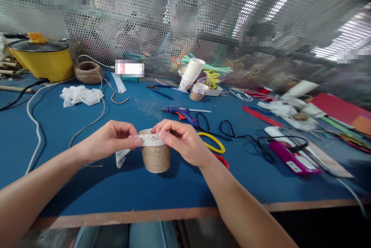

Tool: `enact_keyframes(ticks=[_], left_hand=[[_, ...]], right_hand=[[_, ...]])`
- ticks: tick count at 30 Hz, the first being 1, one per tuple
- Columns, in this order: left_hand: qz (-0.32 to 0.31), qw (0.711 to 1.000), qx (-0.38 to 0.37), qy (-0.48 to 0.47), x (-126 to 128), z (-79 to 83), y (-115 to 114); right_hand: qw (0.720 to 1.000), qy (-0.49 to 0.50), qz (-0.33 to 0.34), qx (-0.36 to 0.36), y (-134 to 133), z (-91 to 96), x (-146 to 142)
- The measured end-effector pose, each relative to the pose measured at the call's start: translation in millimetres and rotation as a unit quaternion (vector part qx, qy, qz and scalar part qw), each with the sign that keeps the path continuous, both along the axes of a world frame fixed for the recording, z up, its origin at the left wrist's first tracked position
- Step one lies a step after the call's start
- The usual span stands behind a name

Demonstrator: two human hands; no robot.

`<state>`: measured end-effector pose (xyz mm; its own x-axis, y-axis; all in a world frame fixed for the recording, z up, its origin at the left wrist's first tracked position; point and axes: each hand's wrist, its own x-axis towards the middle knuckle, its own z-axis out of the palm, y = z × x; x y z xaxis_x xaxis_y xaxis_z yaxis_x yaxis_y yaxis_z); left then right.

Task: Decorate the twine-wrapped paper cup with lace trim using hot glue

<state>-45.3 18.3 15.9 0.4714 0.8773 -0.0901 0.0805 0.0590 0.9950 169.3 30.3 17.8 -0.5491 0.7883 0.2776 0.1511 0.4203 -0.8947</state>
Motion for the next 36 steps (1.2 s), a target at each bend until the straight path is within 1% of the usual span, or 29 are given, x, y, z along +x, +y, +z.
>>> enact_keyframes(ticks=[2, 8, 14, 18, 21, 23, 24, 26, 27, 30, 32, 34, 36], left_hand=[[-0.009, 1.000, 0.001, 0.003, 0, 0.2, -1], [-0.012, 0.999, 0.046, 0.018, 0, 0.5, -1], [-0.009, 0.998, 0.042, 0.052, -1, -1.9, 2], [-0.018, 0.996, 0.039, 0.078, -2, -7.5, 4], [0.011, 0.993, 0.060, 0.097, -3, -12.3, 7], [0.037, 0.990, 0.100, 0.092, -4, -12.9, 8], [0.039, 0.988, 0.122, 0.083, -5, -12.3, 8], [0.017, 0.987, 0.149, 0.061, -6, -9.6, 6], [-0.002, 0.987, 0.150, 0.049, -6, -8.1, 5], [-0.051, 0.992, 0.111, 0.007, -7, -6.0, 4], [-0.075, 0.993, 0.084, -0.025, -8, -7.1, 4], [-0.087, 0.993, 0.066, -0.053, -9, -9.3, 4], [-0.089, 0.992, 0.048, -0.075, -9, -11.3, 6]], right_hand=[[1.000, 0.001, -0.004, 0.001, 0, 0.4, 0], [0.999, -0.011, -0.030, 0.007, 2, -0.3, 0], [1.000, 0.006, -0.009, -0.008, 2, -1.9, 1], [1.000, 0.015, 0.001, -0.020, 1, -1.0, 0], [0.999, 0.018, 0.005, -0.035, 1, -0.7, -1], [0.998, 0.029, 0.007, -0.055, 1, -0.9, -1], [0.997, 0.034, 0.009, -0.069, 1, -1.0, -1], [0.993, 0.044, 0.012, -0.107, 1, -1.7, -1], [0.991, 0.048, 0.015, -0.127, 2, -2.3, -1], [0.981, 0.063, 0.028, -0.180, 2, -5.0, -1], [0.976, 0.077, 0.045, -0.200, 3, -7.1, -1], [0.972, 0.093, 0.053, -0.210, 3, -8.2, -2], [0.971, 0.100, 0.045, -0.210, 3, -7.2, -2]])
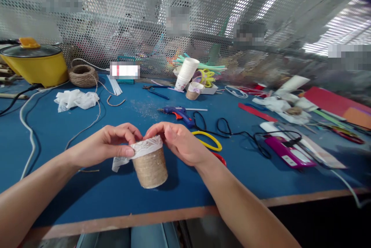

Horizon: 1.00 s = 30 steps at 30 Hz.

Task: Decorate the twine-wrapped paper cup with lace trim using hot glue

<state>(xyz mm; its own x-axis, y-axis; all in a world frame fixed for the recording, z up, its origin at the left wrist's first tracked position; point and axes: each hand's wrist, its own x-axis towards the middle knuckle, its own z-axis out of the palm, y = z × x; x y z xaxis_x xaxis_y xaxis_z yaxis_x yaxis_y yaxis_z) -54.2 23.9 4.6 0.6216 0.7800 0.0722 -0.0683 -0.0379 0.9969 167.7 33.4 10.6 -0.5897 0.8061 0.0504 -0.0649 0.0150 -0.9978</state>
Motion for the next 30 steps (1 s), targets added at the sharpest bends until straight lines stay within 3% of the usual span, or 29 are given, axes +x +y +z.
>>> enact_keyframes(ticks=[8, 19, 30], left_hand=[[-0.020, 0.999, -0.022, -0.012, -1, -3.3, 3], [-0.043, 0.993, -0.056, -0.097, -3, -1.0, 5], [-0.043, 0.993, -0.045, -0.102, -2, 0.2, 3]], right_hand=[[0.998, -0.050, 0.021, 0.017, -5, 10.2, 2], [0.998, 0.035, 0.048, -0.010, -3, 8.9, 5], [0.996, 0.008, 0.089, 0.012, -5, 13.3, 7]])
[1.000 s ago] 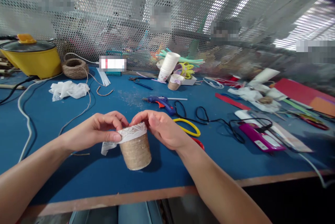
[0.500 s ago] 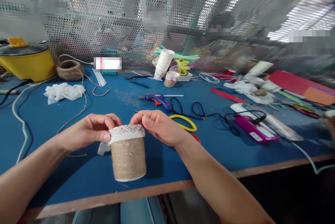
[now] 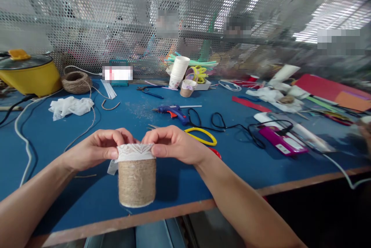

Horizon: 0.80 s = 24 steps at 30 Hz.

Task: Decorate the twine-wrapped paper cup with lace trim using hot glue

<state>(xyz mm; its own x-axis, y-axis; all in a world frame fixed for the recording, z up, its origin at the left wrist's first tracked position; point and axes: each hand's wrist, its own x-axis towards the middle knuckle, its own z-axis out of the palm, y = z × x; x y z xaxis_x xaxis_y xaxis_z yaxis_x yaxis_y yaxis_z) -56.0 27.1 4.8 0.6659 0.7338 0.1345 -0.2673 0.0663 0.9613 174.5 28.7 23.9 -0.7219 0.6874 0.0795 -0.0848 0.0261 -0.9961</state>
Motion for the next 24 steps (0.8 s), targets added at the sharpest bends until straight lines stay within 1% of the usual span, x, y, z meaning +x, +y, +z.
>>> enact_keyframes(ticks=[2, 4, 6, 9, 11, 14, 17, 20, 24], left_hand=[[-0.008, 1.000, 0.018, 0.007, -1, 1.2, 0], [-0.013, 0.999, 0.040, 0.034, -1, 2.8, 0], [-0.013, 0.996, 0.060, 0.069, -2, 4.1, 0], [-0.010, 0.990, 0.079, 0.112, -2, 4.9, -1], [-0.011, 0.986, 0.093, 0.136, -2, 5.6, -2], [-0.012, 0.980, 0.115, 0.160, -1, 7.8, -2], [-0.006, 0.976, 0.138, 0.171, -1, 9.8, -3], [-0.001, 0.965, 0.172, 0.198, -1, 9.7, -3], [0.004, 0.951, 0.205, 0.231, -1, 6.6, -3]], right_hand=[[1.000, -0.009, 0.013, -0.001, 1, 0.9, 2], [0.999, -0.022, 0.027, 0.000, 2, 2.1, 5], [0.998, -0.040, 0.035, 0.018, 2, 2.7, 5], [0.995, -0.079, 0.017, 0.059, 1, 1.1, 2], [0.992, -0.100, 0.003, 0.074, 0, -1.3, -2], [0.990, -0.107, -0.008, 0.088, -1, -3.1, -5], [0.988, -0.109, -0.007, 0.109, -1, -1.1, -4], [0.979, -0.128, -0.014, 0.156, -2, 0.5, -4], [0.957, -0.156, -0.044, 0.242, -7, -3.4, -9]])
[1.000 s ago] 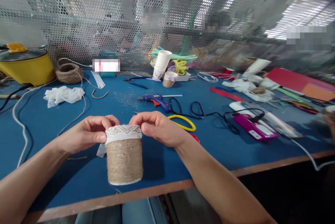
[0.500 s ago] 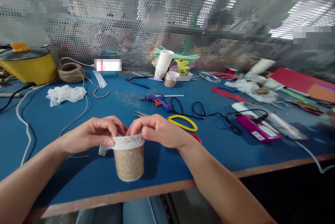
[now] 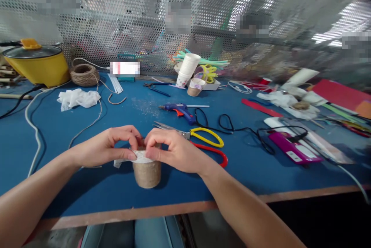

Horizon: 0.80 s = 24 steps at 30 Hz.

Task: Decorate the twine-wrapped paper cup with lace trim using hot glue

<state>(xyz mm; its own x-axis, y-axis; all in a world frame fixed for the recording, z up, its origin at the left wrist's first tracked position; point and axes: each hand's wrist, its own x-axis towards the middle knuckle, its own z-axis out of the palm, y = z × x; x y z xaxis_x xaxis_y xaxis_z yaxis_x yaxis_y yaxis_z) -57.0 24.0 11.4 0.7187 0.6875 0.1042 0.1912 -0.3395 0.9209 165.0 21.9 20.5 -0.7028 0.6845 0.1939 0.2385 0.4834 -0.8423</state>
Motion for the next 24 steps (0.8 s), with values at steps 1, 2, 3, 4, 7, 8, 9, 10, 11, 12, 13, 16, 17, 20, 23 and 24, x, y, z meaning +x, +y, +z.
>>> enact_keyframes(ticks=[1, 2, 3, 4, 7, 8, 9, 10, 11, 12, 13, 16, 17, 20, 23, 24], left_hand=[[0.001, 1.000, 0.005, 0.005, 0, -0.5, 0], [0.000, 1.000, 0.009, 0.009, 0, -0.7, 0], [0.001, 1.000, 0.012, 0.011, 1, -0.5, 0], [0.000, 1.000, 0.014, 0.012, 1, 0.0, 0], [-0.002, 1.000, 0.019, 0.006, 4, 1.9, -2], [0.001, 1.000, 0.020, 0.003, 5, 1.8, -3], [0.010, 1.000, 0.020, -0.006, 6, 1.2, -4], [0.028, 0.999, 0.018, -0.021, 7, 0.0, -4], [0.052, 0.998, 0.013, -0.043, 7, -1.7, -4], [0.083, 0.994, 0.003, -0.070, 7, -3.8, -4], [0.112, 0.989, -0.013, -0.097, 8, -5.9, -3], [0.131, 0.981, -0.082, -0.121, 7, -10.4, 1], [0.122, 0.981, -0.100, -0.114, 7, -11.0, 1], [0.098, 0.981, -0.136, -0.092, 9, -10.7, -1], [0.102, 0.975, -0.185, -0.074, 14, -9.6, -4], [0.116, 0.973, -0.192, -0.060, 15, -9.3, -5]], right_hand=[[1.000, 0.001, -0.003, 0.016, -1, -1.2, -1], [1.000, 0.002, -0.004, 0.027, -1, -2.1, -2], [0.999, 0.002, -0.005, 0.037, -1, -2.5, -3], [0.999, 0.000, -0.004, 0.045, -2, -2.4, -3], [0.998, -0.011, 0.000, 0.067, -3, -0.1, -3], [0.997, -0.012, 0.000, 0.074, -4, 0.7, -4], [0.997, -0.010, -0.003, 0.077, -5, 1.3, -4], [0.997, -0.004, -0.008, 0.076, -6, 1.7, -4], [0.998, 0.007, -0.018, 0.066, -6, 1.8, -4], [0.998, 0.021, -0.031, 0.048, -6, 1.7, -3], [0.998, 0.037, -0.045, 0.023, -5, 1.5, -2], [0.991, 0.085, -0.077, -0.069, -1, 0.4, 1], [0.988, 0.096, -0.079, -0.094, 0, 0.1, 2], [0.984, 0.111, -0.079, -0.111, 3, -0.2, 4], [0.991, 0.086, -0.082, -0.063, 2, 1.1, 3], [0.993, 0.075, -0.085, -0.044, 2, 1.5, 3]])
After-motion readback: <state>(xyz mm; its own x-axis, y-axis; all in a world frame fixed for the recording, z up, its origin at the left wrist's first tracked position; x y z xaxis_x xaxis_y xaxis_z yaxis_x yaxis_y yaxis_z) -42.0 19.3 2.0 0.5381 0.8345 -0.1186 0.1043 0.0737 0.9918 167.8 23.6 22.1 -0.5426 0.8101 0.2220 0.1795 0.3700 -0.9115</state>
